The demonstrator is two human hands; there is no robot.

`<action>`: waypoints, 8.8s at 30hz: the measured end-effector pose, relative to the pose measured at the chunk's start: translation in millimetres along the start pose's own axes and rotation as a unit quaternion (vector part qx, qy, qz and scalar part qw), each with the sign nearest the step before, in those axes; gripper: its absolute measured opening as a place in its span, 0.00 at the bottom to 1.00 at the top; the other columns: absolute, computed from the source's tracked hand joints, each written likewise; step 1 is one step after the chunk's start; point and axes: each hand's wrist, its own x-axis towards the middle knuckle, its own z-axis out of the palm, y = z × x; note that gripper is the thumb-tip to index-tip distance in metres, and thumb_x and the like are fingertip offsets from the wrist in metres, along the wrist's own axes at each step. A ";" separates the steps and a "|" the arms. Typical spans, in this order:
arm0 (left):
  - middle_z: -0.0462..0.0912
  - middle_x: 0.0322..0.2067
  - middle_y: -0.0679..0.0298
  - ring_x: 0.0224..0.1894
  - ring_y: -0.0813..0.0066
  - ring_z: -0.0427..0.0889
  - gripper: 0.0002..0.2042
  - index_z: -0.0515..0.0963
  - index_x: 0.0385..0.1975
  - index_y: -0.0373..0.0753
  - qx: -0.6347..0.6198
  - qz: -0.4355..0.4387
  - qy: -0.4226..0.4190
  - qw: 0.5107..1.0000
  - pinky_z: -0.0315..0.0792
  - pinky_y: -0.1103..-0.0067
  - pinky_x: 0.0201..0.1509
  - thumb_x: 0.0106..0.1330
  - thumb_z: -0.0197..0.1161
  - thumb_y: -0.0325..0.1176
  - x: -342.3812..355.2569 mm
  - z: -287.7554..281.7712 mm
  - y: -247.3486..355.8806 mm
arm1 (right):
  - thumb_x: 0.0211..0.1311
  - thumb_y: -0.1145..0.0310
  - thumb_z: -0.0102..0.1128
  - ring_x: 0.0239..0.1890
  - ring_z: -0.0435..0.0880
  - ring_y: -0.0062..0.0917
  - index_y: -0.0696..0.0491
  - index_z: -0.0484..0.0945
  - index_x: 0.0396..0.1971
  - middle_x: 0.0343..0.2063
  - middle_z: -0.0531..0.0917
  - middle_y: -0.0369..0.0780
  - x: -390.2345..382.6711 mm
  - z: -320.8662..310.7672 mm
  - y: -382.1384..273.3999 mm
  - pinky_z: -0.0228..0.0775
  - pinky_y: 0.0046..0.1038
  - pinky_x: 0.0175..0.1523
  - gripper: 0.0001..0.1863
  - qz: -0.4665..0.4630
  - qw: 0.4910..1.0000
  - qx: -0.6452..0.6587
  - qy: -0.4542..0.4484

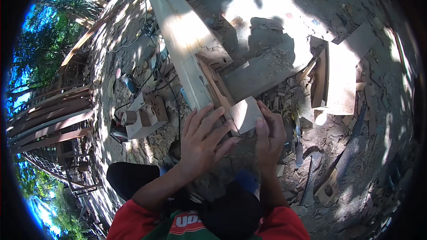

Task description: The person carves and smooths a piece of wood for a joint using a chisel and a hammer.

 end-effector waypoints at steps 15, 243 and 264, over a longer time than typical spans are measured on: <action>0.80 0.52 0.56 0.62 0.55 0.75 0.20 0.82 0.48 0.33 0.043 0.030 -0.004 0.999 0.66 0.56 0.66 0.56 0.72 0.35 -2.0 2.7 11.9 | 0.69 0.74 0.57 0.53 0.86 0.34 0.66 0.81 0.49 0.49 0.85 0.52 4.6 -1.6 -10.3 0.75 0.31 0.58 0.14 -0.045 0.998 -0.041 0.016; 0.70 0.60 0.51 0.67 0.43 0.65 0.18 0.85 0.48 0.46 -0.071 -0.065 0.119 0.988 0.64 0.53 0.66 0.57 0.73 0.40 -25.2 39.1 1.2 | 0.64 0.59 0.66 0.28 0.85 0.32 0.49 0.78 0.36 0.24 0.81 0.35 85.2 -47.1 -109.7 0.76 0.33 0.30 0.10 -0.275 0.722 -0.522 -0.361; 0.71 0.61 0.51 0.68 0.45 0.65 0.23 0.86 0.46 0.46 -0.074 -0.062 0.105 0.990 0.61 0.51 0.67 0.49 0.76 0.47 -24.1 36.4 -4.7 | 0.62 0.56 0.66 0.24 0.82 0.31 0.48 0.80 0.35 0.23 0.81 0.34 77.7 -59.6 -123.2 0.73 0.34 0.30 0.12 -0.244 0.775 -0.469 -0.345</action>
